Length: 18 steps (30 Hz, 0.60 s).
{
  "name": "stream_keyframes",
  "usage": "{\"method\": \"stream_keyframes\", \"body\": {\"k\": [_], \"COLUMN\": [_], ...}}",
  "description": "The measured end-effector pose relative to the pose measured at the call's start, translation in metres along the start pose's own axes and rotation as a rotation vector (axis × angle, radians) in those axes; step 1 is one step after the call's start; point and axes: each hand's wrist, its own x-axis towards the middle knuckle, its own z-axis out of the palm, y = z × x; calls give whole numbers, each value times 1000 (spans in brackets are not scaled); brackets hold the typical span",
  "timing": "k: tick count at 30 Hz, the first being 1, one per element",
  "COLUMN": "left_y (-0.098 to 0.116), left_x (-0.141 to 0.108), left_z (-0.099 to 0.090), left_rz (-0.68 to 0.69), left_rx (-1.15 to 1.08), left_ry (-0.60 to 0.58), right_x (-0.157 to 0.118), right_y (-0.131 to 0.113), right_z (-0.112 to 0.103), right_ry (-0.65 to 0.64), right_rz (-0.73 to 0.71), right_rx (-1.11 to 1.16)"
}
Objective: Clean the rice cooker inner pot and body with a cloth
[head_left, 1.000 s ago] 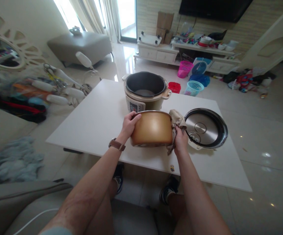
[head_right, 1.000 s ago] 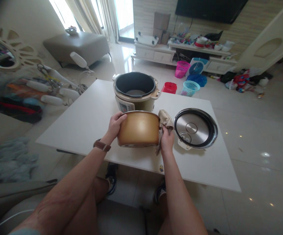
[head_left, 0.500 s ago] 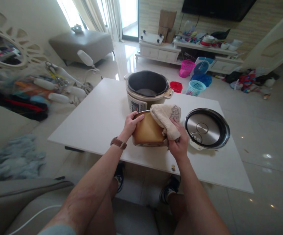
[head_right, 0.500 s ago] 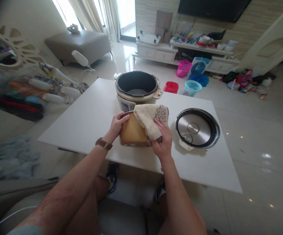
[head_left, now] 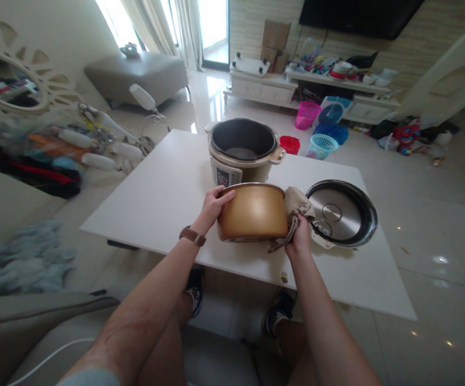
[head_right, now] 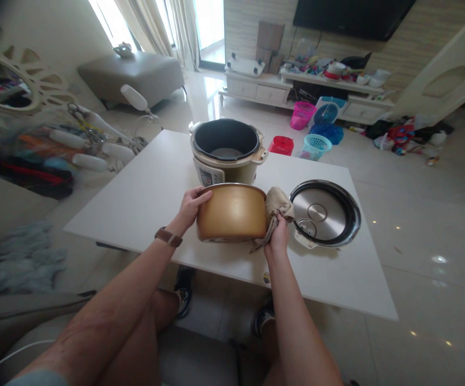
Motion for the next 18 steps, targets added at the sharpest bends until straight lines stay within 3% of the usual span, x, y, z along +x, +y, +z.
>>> {"method": "stream_keyframes", "body": {"k": [5,14,18], "left_y": [3,33,38], "left_x": [-8,-43,-61], "left_z": [-11,-48,-63], "left_rz": [22,324,344], "left_rx": [43,421,526], "left_ry": [-32,-35,-152], "right_x": [0,-1,2], "right_y": [-2,-10,-10], "right_z": [4,4,5], "right_ry": [26,-10,27], "right_rz": [64,228,231], "right_rx": [69,170,188]}}
